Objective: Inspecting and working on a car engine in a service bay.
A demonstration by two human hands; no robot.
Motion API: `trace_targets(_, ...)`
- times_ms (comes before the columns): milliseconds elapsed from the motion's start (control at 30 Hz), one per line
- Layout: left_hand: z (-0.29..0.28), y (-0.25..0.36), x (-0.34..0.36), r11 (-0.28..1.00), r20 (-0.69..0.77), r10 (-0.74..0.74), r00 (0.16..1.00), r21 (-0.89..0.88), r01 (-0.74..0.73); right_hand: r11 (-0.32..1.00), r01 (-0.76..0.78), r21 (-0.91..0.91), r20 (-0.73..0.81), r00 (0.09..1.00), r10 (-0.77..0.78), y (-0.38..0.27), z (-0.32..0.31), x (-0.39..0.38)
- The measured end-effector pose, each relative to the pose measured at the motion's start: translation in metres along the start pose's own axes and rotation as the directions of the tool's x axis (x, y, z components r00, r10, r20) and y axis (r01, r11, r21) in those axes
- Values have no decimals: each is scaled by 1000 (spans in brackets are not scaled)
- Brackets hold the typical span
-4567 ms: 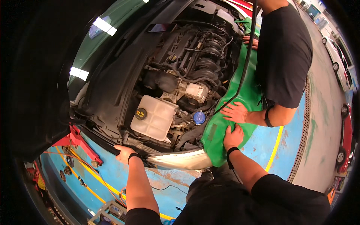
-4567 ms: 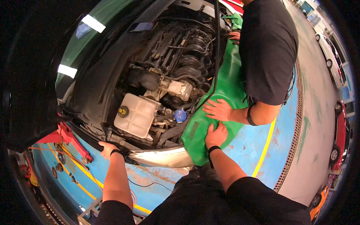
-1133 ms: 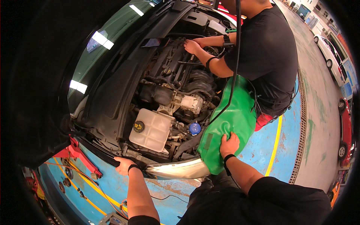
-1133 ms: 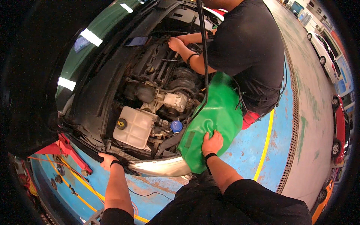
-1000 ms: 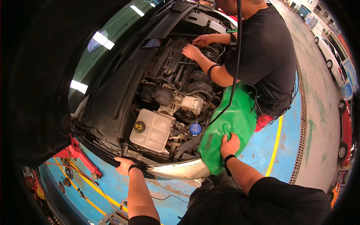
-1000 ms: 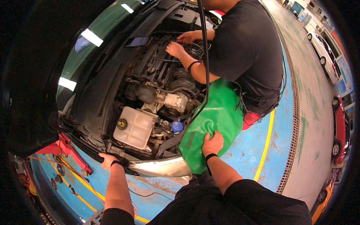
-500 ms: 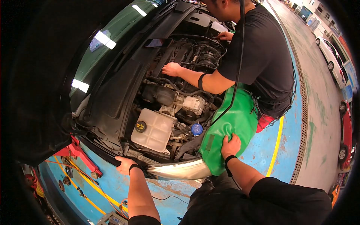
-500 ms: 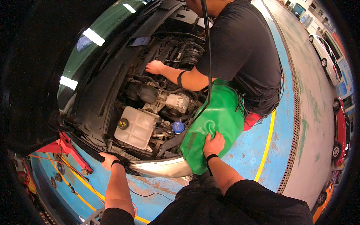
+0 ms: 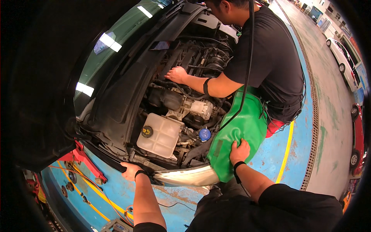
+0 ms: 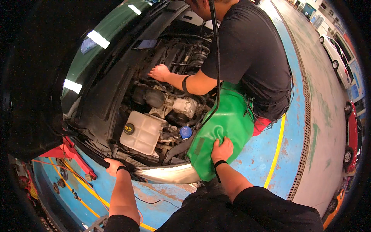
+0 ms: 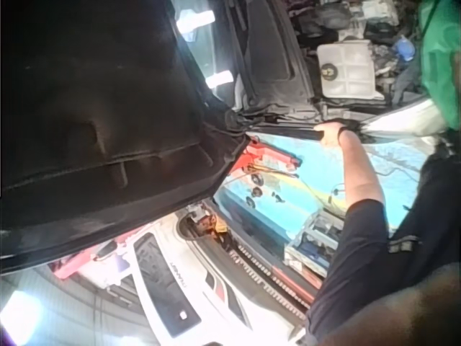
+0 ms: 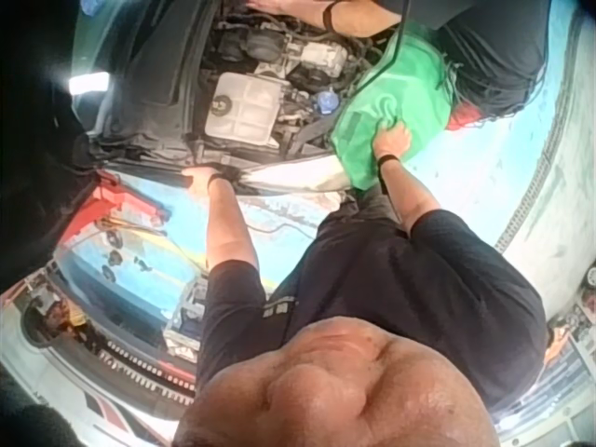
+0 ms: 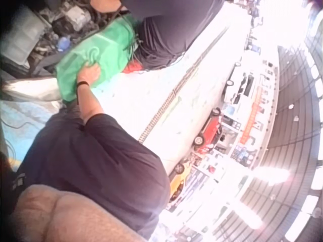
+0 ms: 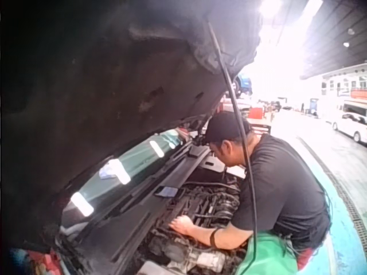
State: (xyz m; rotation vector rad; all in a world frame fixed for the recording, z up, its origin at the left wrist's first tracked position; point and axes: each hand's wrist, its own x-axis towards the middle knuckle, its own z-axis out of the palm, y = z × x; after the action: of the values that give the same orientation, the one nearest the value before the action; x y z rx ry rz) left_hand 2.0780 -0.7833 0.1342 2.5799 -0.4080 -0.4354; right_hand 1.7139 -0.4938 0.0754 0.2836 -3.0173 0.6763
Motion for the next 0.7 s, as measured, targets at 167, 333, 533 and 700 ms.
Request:
trace_targets(167,0,-1,0,1000,-2,1,1000,3,-1,1000,-8,-5,7,1000,8,1,0,0)
trace_targets(333,4,-1,3,1000,-3,3,1000,5,-3,1000,-2,-8,-4,1000,2,3,2,1)
trace_targets(533,-3,3,-2,1000,-75,-6,997,7,6,1000,15,-21,7,1000,-14,-3,3,-1)
trace_targets(700,8,-1,8,1000,-64,14,998,5,-14,998,36,-52,19,999,-35,10,9,3)
